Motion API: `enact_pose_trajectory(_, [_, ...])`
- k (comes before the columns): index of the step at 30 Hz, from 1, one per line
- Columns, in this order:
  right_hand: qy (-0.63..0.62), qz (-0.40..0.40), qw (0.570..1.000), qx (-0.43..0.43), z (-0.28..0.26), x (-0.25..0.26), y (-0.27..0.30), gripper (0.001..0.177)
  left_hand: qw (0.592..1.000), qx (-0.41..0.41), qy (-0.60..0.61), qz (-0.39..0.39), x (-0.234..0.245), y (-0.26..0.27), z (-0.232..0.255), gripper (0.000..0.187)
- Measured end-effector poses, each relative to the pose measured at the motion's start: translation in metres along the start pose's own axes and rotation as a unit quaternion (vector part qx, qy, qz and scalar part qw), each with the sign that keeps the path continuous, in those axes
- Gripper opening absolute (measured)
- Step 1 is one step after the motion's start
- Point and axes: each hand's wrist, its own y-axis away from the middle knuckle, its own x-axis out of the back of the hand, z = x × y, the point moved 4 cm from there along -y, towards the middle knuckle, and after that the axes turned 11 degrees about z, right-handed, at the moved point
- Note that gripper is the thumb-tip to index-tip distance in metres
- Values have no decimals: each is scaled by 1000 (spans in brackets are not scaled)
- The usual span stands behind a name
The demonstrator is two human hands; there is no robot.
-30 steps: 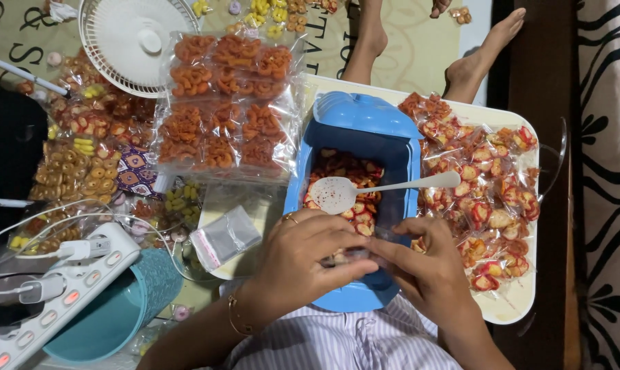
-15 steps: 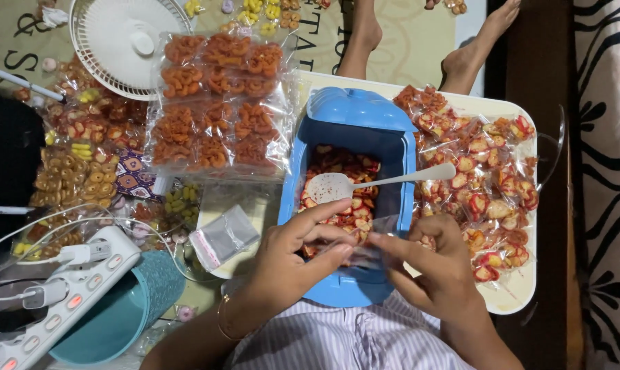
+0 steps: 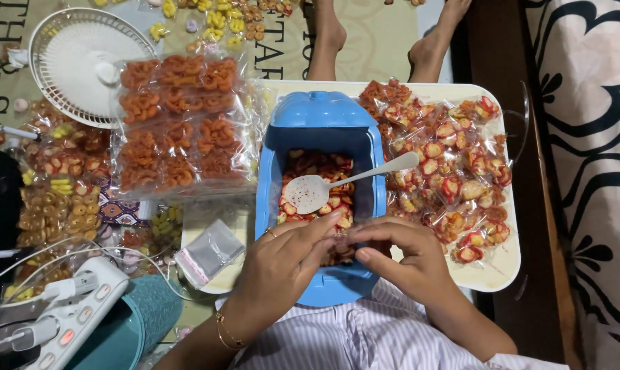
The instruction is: Manually filling small plastic bags with snack pieces using hands and a spoon.
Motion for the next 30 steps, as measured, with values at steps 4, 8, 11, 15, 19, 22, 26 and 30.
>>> enact_pose_trajectory(4, [-23,-3,1000,-11,-4,-5,-1,21,1000,1,17,-5,-3,1,0,44])
enact_pose_trajectory(8, [34,-23,999,30,-9,-9,-3,23,1000,-8,15,-23,-5,1,0,43])
enact_pose_trajectory(11, [65,-23,995,68,-18,-10,-4,15,999,-3,11,-46,-5,0,-1,39])
enact_pose_trajectory(15, [99,-45,991,72,-28,-13,-7,24,996,8,0,-84,-8,4,-5,45])
enact_pose_trajectory(19, [123,-42,987,90,-24,-10,-8,15,997,-25,1,-79,-2,-3,0,47])
enact_pose_trajectory(22, [73,-32,995,63,-16,-5,-6,14,995,-33,-18,-90,2,-5,-1,51])
enact_pose_trajectory(26, [65,-52,996,41,-13,-3,-5,21,996,-44,-12,-80,3,-1,-4,48])
enact_pose_trajectory(30, [50,-68,994,76,-22,-9,-11,13,996,-44,1,-79,2,0,-4,48])
